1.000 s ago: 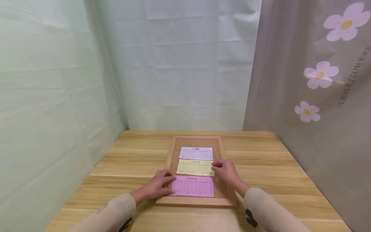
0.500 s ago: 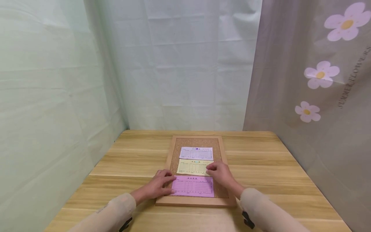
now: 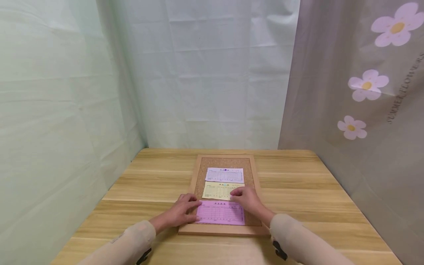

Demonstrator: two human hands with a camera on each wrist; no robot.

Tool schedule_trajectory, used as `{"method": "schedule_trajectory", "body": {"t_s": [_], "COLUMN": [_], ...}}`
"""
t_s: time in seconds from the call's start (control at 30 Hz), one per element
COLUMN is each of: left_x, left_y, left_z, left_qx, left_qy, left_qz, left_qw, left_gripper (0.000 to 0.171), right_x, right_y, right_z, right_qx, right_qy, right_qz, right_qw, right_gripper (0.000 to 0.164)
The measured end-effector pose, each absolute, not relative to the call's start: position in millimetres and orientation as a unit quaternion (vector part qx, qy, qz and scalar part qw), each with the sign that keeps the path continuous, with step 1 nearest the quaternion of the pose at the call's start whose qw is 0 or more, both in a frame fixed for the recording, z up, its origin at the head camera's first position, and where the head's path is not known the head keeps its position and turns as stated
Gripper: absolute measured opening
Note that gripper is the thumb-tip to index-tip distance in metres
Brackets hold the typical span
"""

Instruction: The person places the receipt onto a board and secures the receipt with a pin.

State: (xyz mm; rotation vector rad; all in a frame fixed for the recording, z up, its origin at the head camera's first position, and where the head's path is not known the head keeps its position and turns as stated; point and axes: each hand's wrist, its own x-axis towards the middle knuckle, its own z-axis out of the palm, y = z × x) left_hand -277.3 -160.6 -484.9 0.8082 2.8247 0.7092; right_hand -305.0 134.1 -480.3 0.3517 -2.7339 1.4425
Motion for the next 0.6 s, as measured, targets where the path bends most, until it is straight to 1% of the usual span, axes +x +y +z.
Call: {"method": "schedule_trajectory", "body": {"t_s": [0.2,0.37,0.6], "left_x": [-277,-278,-279], "left_y": [-161,-161,-161], "left_z": [-485,-486,-487], "left_qx": [0.279,0.281,0.281], "left_qy": [0.932,0.932,0.932], "left_qz": [0.227,0.225,0.225], "left_qw": [0.048,0.046,0.046], "left_gripper": [0.06,0.061,0.062], "right_x": [-302,-303,-302], "right_y": [129,124,117], "right_z": [-481,-483,-480], "right_qx": [0.149,0.153,0.157], "right_qy": [-0.877,-0.886,-0.888], "right_qz": [0.457,0.437,0.432], "right_qw": [0.012,0.02,-0.009], "right_gripper": [0.009,0.01,0.008]}}
